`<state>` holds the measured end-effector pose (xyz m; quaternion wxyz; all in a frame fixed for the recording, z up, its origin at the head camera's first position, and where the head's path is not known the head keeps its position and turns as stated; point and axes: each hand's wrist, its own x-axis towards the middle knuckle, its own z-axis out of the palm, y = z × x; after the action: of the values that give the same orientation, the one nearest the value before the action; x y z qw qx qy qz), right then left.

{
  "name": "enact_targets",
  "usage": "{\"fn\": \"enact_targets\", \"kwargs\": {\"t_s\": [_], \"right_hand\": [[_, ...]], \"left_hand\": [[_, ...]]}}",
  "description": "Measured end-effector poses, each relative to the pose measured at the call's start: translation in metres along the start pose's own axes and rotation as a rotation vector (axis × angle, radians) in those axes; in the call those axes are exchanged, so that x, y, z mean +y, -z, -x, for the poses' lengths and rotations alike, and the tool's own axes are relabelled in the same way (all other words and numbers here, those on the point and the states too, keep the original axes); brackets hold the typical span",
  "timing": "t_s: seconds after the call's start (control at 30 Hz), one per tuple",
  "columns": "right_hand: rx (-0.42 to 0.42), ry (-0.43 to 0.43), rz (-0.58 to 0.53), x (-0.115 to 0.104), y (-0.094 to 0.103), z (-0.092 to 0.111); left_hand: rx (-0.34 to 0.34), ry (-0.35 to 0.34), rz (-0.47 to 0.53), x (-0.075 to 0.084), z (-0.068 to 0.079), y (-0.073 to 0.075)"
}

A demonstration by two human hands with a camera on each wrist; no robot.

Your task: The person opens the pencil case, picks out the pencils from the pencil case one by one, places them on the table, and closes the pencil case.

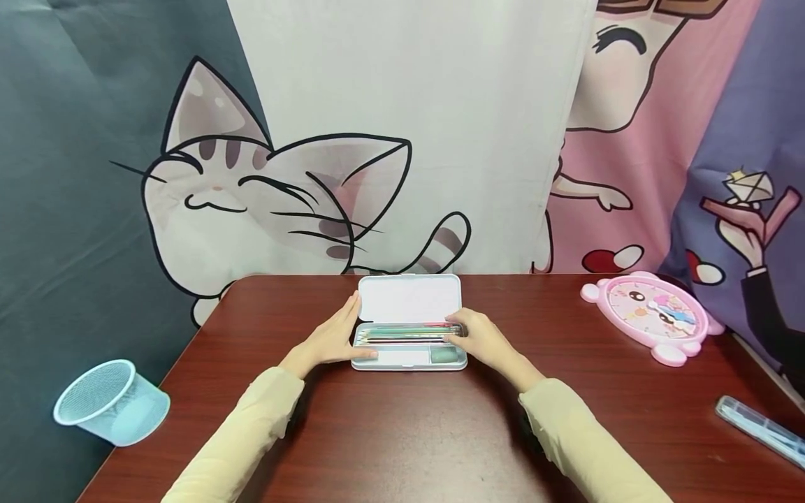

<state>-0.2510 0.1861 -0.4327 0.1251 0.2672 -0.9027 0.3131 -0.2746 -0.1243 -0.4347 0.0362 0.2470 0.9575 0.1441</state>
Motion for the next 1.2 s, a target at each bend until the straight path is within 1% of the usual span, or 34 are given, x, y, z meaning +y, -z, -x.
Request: {"fn": "enact_targets", "kwargs": {"t_s": [0.03,0.13,0.27,0.37,0.5,0.63,0.77,0.9,0.97,1.07,1.2], "right_hand": [[-0.021,0.011,0.019,-0.001,-0.001,0.000],[-0.074,0.039,0.084,-0.003,-0.003,-0.002],[-0.107,0.091,0.173,-0.006,-0.003,-0.006],[-0.131,0.105,0.207,-0.009,-0.002,-0.009],[-0.175,0.083,0.206,-0.013,0.000,-0.012],[-0.203,0.056,0.189,-0.016,0.001,-0.012],[-0.215,0.055,0.199,-0.017,0.001,-0.011],[-0.211,0.054,0.208,-0.015,0.002,-0.009],[-0.195,0.067,0.199,-0.015,0.002,-0.008],[-0.142,0.097,0.173,-0.013,0.003,-0.010],[-0.036,0.144,0.149,-0.008,0.006,-0.009]], "left_hand": [[-0.013,0.008,0.003,0.000,0.000,0.000],[-0.085,0.048,-0.004,0.002,-0.002,0.002],[-0.161,0.094,0.000,0.005,-0.005,0.006],[-0.197,0.113,-0.014,0.007,-0.007,0.010],[-0.234,0.130,-0.035,0.010,-0.009,0.013],[-0.258,0.145,-0.014,0.013,-0.010,0.015],[-0.279,0.152,0.008,0.016,-0.012,0.014],[-0.288,0.166,0.030,0.020,-0.014,0.012],[-0.292,0.180,0.033,0.022,-0.014,0.012],[-0.300,0.198,0.023,0.022,-0.014,0.014],[-0.309,0.220,0.015,0.022,-0.014,0.015]]}}
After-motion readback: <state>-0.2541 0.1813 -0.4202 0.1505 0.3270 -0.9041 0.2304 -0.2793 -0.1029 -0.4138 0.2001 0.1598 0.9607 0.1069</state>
